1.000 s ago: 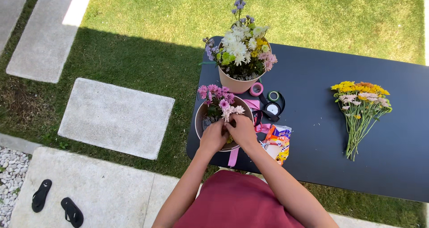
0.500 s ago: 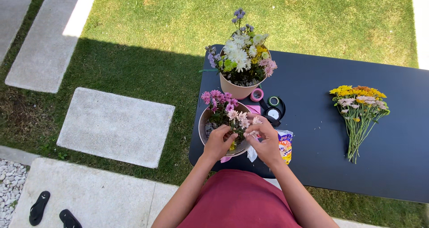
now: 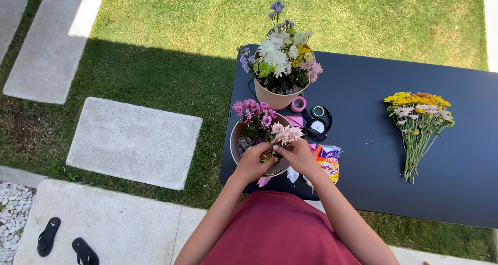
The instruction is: The person arranges a floral bouquet by placing individual flowers and stems into a vase filled with water, using shears to trim stems and a cloth to wipe them.
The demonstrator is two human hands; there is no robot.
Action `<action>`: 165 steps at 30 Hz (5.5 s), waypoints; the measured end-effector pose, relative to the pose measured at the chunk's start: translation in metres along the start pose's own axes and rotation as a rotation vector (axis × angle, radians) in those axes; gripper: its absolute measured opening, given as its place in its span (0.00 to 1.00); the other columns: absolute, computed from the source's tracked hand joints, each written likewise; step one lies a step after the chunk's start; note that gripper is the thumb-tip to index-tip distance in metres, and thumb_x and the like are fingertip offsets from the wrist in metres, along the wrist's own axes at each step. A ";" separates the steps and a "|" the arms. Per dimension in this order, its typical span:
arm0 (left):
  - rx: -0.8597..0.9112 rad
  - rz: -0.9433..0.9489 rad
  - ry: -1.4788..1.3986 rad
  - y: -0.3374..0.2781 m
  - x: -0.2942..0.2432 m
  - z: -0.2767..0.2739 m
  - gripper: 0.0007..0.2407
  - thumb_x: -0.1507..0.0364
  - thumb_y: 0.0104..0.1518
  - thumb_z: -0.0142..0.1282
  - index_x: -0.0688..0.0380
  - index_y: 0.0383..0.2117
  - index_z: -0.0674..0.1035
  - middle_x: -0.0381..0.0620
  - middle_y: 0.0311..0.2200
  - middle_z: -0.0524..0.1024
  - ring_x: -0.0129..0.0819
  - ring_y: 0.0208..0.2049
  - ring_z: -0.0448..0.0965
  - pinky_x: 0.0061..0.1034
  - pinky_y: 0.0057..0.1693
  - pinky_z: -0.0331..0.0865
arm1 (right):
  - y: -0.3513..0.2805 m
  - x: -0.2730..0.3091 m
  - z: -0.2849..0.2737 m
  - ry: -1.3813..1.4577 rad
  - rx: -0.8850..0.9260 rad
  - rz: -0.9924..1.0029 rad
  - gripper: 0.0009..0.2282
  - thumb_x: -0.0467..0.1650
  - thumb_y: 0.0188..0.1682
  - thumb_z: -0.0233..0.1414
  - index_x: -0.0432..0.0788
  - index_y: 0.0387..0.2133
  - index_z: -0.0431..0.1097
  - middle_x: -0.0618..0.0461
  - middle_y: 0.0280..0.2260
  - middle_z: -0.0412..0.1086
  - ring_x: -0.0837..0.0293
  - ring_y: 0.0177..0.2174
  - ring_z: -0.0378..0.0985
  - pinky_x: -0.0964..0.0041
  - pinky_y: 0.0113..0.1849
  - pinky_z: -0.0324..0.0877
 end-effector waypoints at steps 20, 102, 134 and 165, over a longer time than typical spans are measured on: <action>-0.161 0.006 -0.463 0.000 -0.001 -0.008 0.07 0.78 0.53 0.66 0.56 0.26 0.76 0.49 0.33 0.83 0.25 0.25 0.75 0.15 0.28 0.68 | -0.012 0.011 0.006 0.077 0.023 -0.104 0.09 0.34 0.54 0.56 0.41 0.39 0.77 0.39 0.35 0.78 0.40 0.42 0.81 0.43 0.48 0.70; -0.417 0.294 0.373 -0.001 0.015 -0.051 0.05 0.70 0.66 0.53 0.49 0.40 0.82 0.34 0.31 0.74 0.30 0.32 0.76 0.25 0.43 0.70 | -0.015 0.058 -0.028 -0.312 -0.054 -0.129 0.11 0.32 0.53 0.53 0.37 0.24 0.72 0.42 0.21 0.70 0.43 0.23 0.77 0.56 0.27 0.71; -0.022 0.373 -0.014 -0.005 -0.044 -0.015 0.17 0.69 0.48 0.70 0.61 0.42 0.80 0.59 0.35 0.76 0.56 0.36 0.79 0.46 0.44 0.71 | -0.022 0.088 -0.036 -0.173 -0.066 -0.356 0.08 0.27 0.49 0.56 0.38 0.38 0.68 0.41 0.29 0.65 0.37 0.31 0.76 0.47 0.30 0.73; -0.402 -0.163 -0.510 -0.036 0.018 -0.054 0.08 0.79 0.54 0.68 0.68 0.38 0.85 0.58 0.30 0.84 0.35 0.31 0.86 0.26 0.41 0.83 | -0.071 -0.144 0.000 0.323 -0.726 0.441 0.10 0.24 0.48 0.50 0.42 0.42 0.74 0.52 0.33 0.69 0.59 0.33 0.72 0.66 0.38 0.69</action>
Point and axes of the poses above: each hand's wrist, its own y-axis towards the middle knuckle, its own z-axis out of the palm, x = y × z, the point moved 4 cm from there along y, towards the middle knuckle
